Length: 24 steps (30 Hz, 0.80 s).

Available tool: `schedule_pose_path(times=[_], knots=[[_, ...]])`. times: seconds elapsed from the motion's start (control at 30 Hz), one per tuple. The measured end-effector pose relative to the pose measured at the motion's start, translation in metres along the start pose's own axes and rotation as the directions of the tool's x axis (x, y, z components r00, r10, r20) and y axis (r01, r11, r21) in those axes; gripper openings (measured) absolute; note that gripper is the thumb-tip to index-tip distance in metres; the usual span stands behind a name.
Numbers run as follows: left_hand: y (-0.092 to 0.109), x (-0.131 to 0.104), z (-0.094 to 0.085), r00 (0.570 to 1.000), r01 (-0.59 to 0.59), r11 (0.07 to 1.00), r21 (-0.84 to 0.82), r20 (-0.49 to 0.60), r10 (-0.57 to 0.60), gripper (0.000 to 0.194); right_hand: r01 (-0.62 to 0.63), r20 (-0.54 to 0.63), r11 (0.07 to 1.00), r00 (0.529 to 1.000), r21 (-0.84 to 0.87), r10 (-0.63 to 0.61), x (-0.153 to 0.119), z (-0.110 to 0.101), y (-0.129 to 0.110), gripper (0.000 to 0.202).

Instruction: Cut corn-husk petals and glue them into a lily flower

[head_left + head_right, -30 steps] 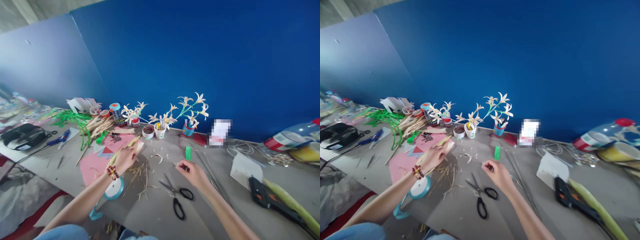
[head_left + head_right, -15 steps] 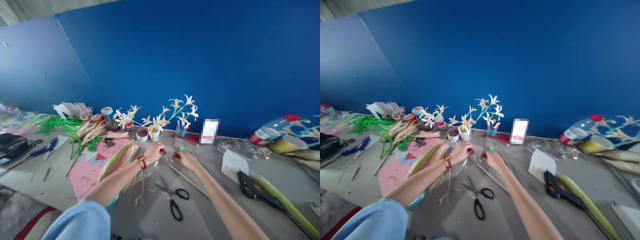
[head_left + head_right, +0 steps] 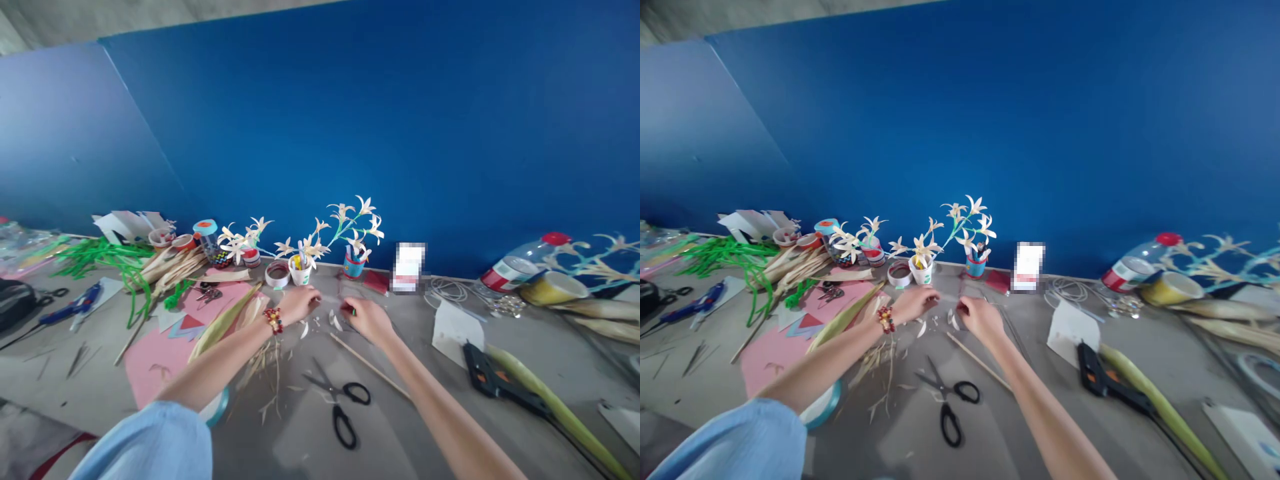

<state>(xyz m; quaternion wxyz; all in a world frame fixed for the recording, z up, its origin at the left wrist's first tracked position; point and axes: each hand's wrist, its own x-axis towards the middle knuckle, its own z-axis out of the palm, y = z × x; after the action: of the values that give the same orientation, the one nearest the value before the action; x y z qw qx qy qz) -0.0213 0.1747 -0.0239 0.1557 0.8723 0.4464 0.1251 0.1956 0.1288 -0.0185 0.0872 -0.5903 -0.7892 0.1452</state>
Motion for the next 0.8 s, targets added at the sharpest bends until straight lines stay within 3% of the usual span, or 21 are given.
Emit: schedule_pose_path(times=[0.17,0.3,0.43,0.63,0.8], knots=[[-0.028,-0.039,-0.024,0.999,0.013,1.0,0.02,0.044,-0.014,0.014,0.27,0.068,0.962,0.96,0.032,-0.271,-0.013,0.018,-0.032,0.02],[-0.029,-0.057,-0.016,0.998,0.013,0.999,0.048,0.053,-0.016,0.014,0.352,0.118,0.936,0.93,-0.026,-0.347,-0.003,0.04,-0.056,0.026],[-0.024,-0.058,-0.003,1.0,0.013,0.998,0.068,0.021,-0.014,0.012,0.352,0.116,0.931,0.933,-0.092,-0.341,0.002,0.047,-0.064,0.024],[-0.013,-0.04,-0.001,1.0,0.018,1.0,-0.001,-0.005,-0.018,0.011,0.301,0.034,0.949,0.954,-0.098,-0.299,-0.008,0.02,-0.028,0.022],[0.006,-0.002,0.01,0.996,0.083,0.993,-0.084,-0.016,-0.084,0.012,0.209,-0.03,0.971,0.976,-0.117,-0.214,-0.01,0.003,0.009,0.023]])
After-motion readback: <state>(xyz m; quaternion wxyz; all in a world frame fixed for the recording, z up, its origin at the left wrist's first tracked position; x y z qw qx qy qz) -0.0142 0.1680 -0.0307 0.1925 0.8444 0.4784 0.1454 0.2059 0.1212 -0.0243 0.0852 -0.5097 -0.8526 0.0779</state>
